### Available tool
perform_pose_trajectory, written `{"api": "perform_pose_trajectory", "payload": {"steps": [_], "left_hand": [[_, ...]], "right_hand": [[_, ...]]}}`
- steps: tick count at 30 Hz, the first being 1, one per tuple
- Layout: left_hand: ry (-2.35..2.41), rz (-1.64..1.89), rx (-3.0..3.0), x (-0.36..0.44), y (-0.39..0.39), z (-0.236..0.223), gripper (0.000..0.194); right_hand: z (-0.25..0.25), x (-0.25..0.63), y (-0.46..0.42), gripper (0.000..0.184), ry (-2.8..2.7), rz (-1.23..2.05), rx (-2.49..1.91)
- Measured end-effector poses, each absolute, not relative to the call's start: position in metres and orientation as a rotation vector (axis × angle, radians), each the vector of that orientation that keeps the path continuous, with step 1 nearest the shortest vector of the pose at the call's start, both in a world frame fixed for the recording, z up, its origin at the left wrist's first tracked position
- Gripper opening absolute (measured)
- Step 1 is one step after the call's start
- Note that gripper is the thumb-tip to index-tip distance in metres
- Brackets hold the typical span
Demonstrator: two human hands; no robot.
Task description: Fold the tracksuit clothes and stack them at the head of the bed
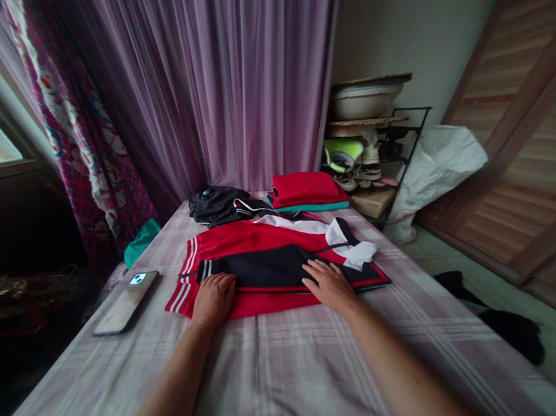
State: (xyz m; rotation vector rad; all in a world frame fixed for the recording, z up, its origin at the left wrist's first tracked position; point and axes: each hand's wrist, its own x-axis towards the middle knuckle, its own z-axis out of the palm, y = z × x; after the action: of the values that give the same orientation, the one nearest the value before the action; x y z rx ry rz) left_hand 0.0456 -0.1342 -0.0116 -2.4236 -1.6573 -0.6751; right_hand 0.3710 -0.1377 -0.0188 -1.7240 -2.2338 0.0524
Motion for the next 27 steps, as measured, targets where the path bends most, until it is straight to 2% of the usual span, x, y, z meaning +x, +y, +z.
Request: {"api": "perform_pose_trajectory", "payload": {"steps": [18,23,27], "left_hand": [[-1.652,-0.749,-2.474,0.047,-0.136,-0.009,0.040],[-1.646,-0.868,-2.414,0.037,-0.137,-0.011,0.039],[-1.633,-0.754,-2.503,0.013,-0.147,-0.006,0.039]], "right_hand": [[-0.033,0.382,-0.126,0.044,-2.229,0.083,-1.625],[-0.021,0.412,-0.134,0.040,-2.216,0.344,-1.447],[-0.016,0.453,-0.151,0.053,-2.206,0.515,-1.494]]}}
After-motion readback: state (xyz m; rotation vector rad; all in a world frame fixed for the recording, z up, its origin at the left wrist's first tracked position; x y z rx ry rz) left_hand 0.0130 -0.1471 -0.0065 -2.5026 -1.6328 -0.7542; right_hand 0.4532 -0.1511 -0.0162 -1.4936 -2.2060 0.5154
